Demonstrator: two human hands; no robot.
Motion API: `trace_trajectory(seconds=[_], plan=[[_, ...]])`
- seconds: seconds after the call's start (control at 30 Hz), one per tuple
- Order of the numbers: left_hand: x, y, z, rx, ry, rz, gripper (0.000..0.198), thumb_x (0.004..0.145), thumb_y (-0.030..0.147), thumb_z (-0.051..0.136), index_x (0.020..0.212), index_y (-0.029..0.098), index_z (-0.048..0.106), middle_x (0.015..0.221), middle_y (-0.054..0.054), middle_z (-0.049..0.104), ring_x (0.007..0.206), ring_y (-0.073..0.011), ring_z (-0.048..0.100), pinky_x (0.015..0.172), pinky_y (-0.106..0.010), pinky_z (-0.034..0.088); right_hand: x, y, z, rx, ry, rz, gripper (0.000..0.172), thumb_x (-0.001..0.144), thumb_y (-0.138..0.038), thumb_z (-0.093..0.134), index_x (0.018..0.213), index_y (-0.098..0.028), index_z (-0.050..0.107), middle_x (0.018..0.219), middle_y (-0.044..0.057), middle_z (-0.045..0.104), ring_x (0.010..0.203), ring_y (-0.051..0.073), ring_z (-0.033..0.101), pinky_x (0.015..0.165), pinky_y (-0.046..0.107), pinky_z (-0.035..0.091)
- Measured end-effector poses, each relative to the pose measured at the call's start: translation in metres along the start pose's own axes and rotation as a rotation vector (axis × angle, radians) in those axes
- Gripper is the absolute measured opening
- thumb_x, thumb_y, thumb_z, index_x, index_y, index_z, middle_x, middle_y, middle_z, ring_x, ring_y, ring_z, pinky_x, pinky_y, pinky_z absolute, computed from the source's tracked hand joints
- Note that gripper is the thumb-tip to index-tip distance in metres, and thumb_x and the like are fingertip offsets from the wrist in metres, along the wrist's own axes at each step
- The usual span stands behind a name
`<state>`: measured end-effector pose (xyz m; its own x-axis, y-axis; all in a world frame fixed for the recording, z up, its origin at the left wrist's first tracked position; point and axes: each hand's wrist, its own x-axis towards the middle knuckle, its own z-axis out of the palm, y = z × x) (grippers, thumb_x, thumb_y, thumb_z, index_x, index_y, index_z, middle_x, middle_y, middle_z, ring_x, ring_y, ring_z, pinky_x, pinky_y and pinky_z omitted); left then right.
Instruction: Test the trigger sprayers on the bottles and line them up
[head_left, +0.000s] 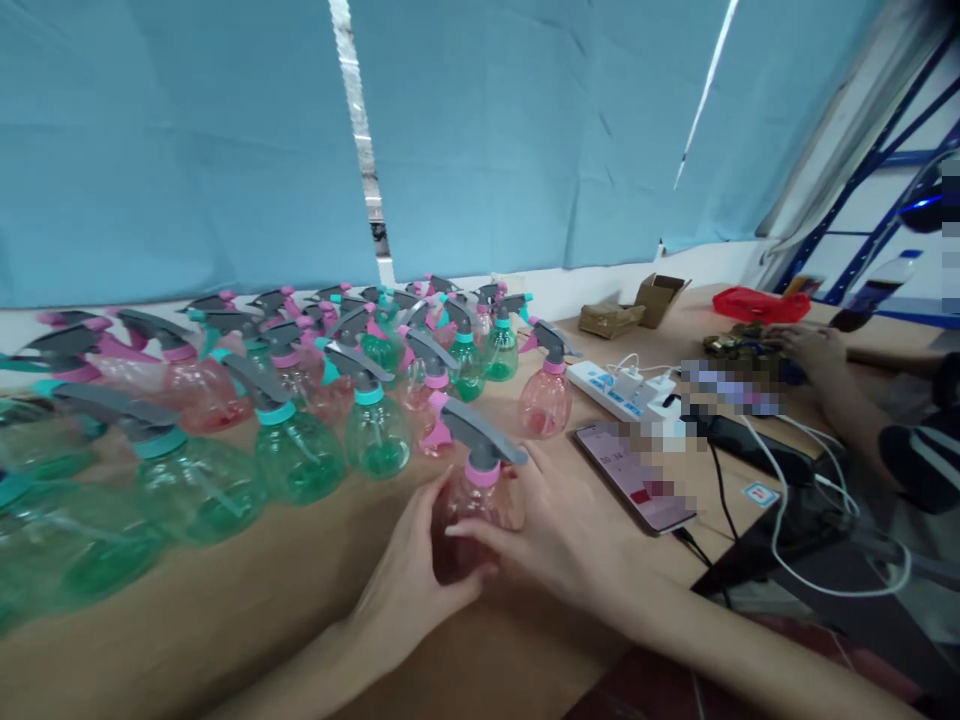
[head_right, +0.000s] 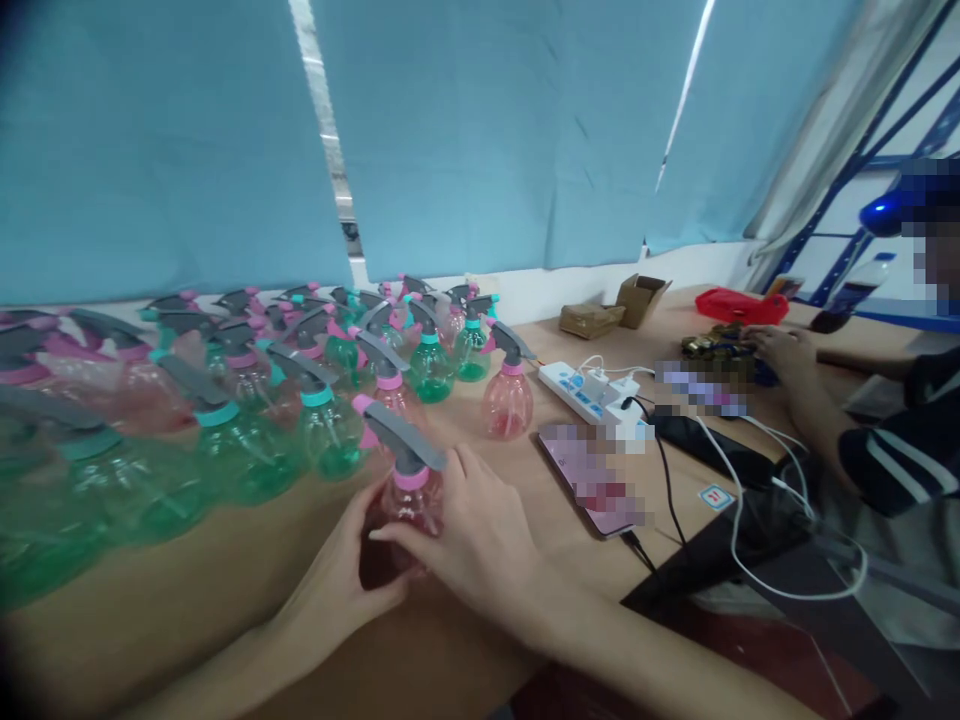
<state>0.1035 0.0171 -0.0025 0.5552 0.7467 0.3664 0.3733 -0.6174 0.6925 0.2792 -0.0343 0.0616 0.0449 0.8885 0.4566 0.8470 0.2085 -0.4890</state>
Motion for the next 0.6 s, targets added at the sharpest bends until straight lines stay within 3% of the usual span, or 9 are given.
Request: trace_trajectory(seconds=[0.17,0.33,0.47,0.6], plan=[[-0.028,-0.001,-0.024,0.018,-0.011,-0.031,0.078,0.075,0.032,0.071,0.137,0.027,0.024,0.137,-0.011,0.045,0.123,-0.0297,0.046,0.099,-0.052,0.039,0.012,-0.024,0.005,0.307,-0.164,-0.110,0.058,0.065,-0.058,0.070,0.108,-0.021,0.056,0.097,0.007,0.061,0.091,0.026,0.057,0.077,0.043,0.048],[-0.050,0.002,-0.048,0.090,-0.060,-0.055,0.078,0.070,0.042,0.075,0.134,0.026,0.032,0.130,-0.011,0.051,0.117,-0.0324,0.051,0.095,-0.052,0.043,0.026,-0.049,0.017,0.838,-0.344,-0.172,0.049,0.070,-0.036,0.072,0.113,-0.026,0.052,0.100,0.000,0.061,0.083,0.016,0.060,0.066,0.027,0.051],[-0.059,0.003,-0.064,0.126,-0.085,-0.062,0.080,0.067,0.049,0.076,0.133,0.027,0.036,0.119,-0.011,0.058,0.107,-0.0345,0.057,0.084,-0.052,0.049,0.027,-0.073,0.030,0.898,-0.344,-0.173,0.032,0.074,-0.036,0.069,0.103,-0.027,0.057,0.094,-0.001,0.062,0.082,0.015,0.061,0.068,0.027,0.052],[-0.063,0.002,-0.074,0.103,-0.075,-0.091,0.081,0.067,0.050,0.076,0.133,0.024,0.036,0.118,-0.012,0.057,0.107,-0.0363,0.057,0.085,-0.054,0.047,0.029,-0.085,0.043,0.912,-0.342,-0.156,0.030,0.076,-0.046,0.066,0.098,-0.027,0.061,0.090,0.000,0.064,0.085,0.018,0.062,0.074,0.032,0.052]])
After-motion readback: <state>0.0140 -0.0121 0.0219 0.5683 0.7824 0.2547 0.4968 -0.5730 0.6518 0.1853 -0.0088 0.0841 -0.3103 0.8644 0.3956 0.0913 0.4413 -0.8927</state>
